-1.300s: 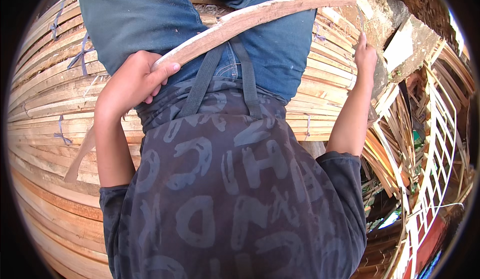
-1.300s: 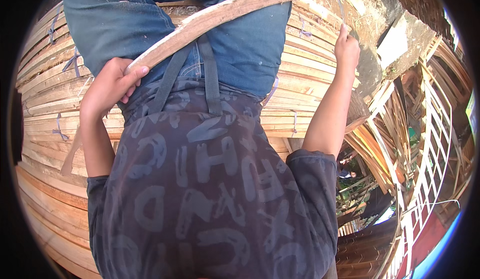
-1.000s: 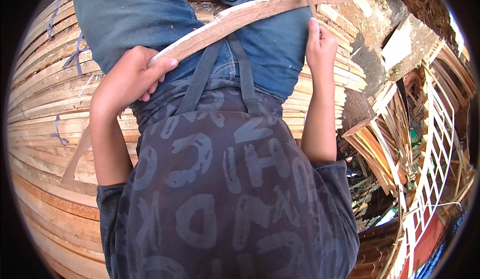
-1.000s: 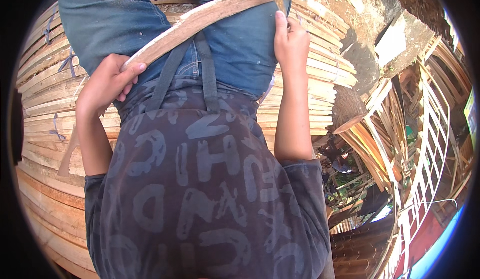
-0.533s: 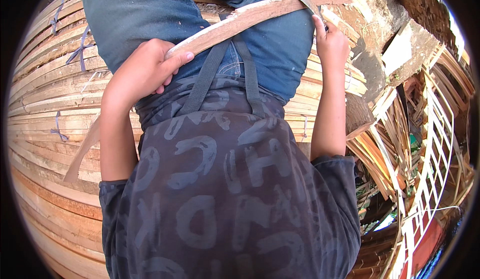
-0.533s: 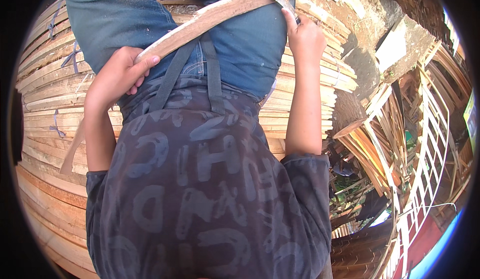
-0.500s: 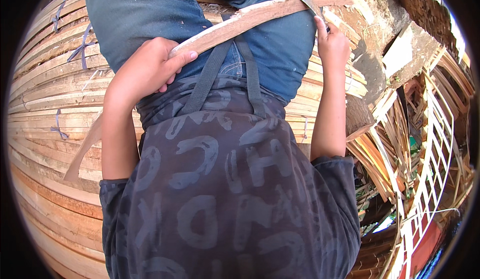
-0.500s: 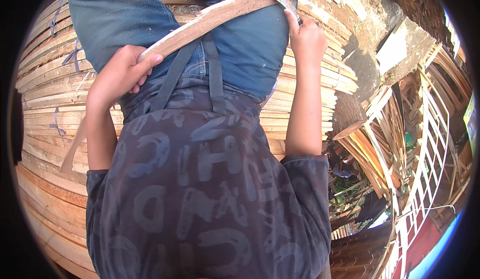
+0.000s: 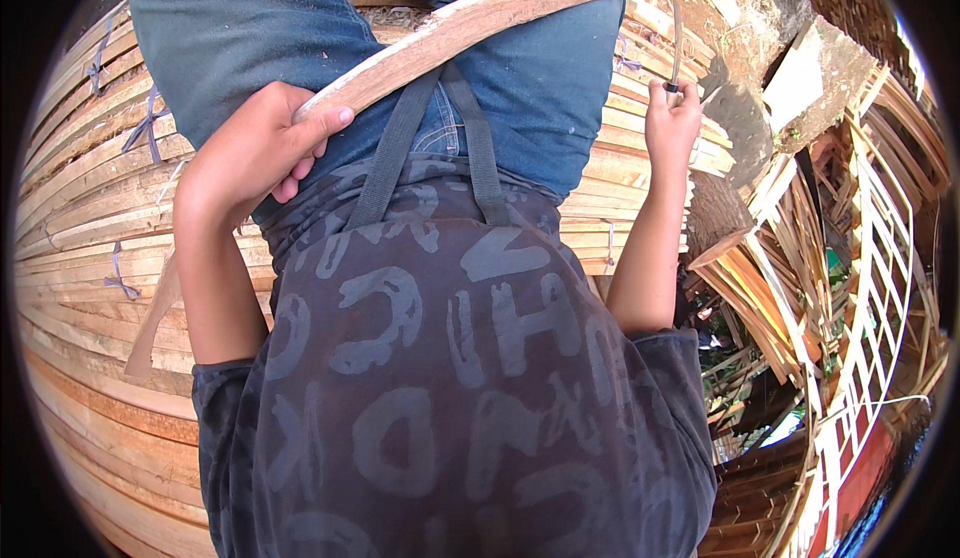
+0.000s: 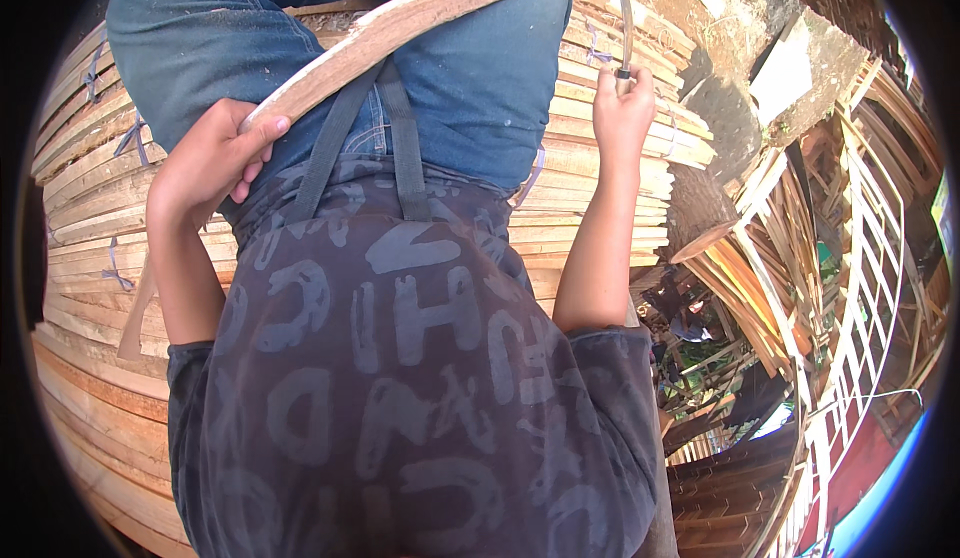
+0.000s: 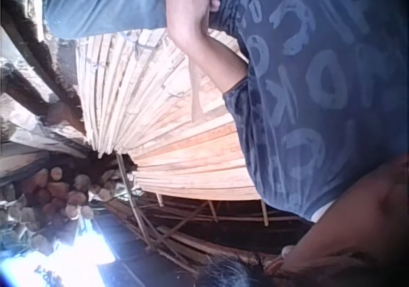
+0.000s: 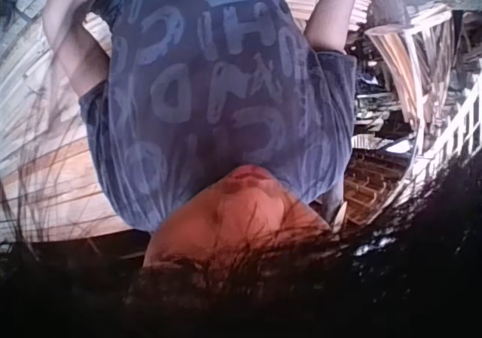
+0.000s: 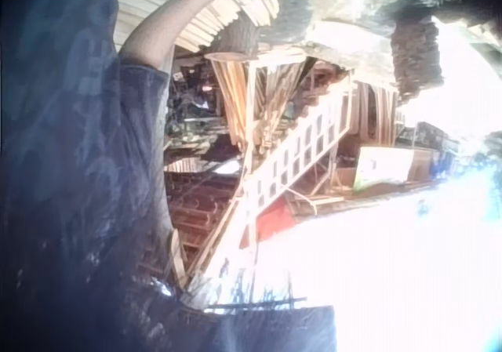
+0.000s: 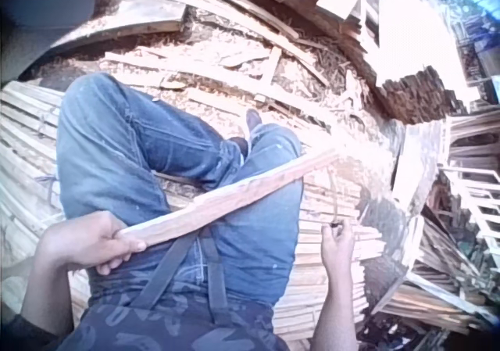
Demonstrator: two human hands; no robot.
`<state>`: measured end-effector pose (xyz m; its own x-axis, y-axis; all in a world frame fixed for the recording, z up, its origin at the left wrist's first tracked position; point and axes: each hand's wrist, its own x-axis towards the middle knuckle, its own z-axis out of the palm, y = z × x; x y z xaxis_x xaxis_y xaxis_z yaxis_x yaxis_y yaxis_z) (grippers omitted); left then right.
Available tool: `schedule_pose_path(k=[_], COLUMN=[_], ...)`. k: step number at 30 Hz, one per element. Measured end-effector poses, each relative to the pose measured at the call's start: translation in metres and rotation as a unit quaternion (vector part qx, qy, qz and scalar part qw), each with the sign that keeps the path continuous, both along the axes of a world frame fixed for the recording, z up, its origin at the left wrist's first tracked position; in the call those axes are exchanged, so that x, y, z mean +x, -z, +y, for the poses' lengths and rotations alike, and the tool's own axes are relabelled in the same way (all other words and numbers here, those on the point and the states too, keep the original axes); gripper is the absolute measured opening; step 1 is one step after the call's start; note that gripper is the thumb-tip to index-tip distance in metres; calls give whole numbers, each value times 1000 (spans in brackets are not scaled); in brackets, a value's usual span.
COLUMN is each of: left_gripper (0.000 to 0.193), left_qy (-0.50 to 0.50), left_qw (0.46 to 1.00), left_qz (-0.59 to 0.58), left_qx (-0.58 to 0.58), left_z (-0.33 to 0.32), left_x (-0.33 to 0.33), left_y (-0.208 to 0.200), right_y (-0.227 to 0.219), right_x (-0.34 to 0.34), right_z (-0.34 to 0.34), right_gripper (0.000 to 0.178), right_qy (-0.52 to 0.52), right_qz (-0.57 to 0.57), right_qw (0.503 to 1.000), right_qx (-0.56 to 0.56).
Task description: The person sits cross-legged on a pile of wooden planks and uses a curved knife to shave thin strips from a long piece of wood. They hold the wood with their left hand and pull the knife along its length with their right hand, creating wood shavings.
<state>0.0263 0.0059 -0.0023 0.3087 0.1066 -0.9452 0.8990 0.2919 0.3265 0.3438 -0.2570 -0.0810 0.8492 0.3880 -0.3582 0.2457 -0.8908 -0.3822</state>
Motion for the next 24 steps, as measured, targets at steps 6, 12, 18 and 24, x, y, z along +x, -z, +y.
schedule_pose_path(k=[6,12,18,24], left_gripper=[43,43,42,42], left_qy=[-3,15,1,11], left_qw=[1000,1000,1000,1000], left_qz=[-2,4,-1,-2], left_qx=[1,0,-2,-6], left_z=[2,4,3,4], left_x=[-6,-2,-3,-3], left_y=[3,3,5,3], right_y=[-3,-3,11,11], right_x=[-66,-51,-40,-36], right_z=[57,52,47,44], right_gripper=[19,23,32,41], right_qy=[-206,-219,-232,-160], right_qz=[-65,-16,-43,2], right_qw=[956,969,972,987], right_qx=[198,115,6,13])
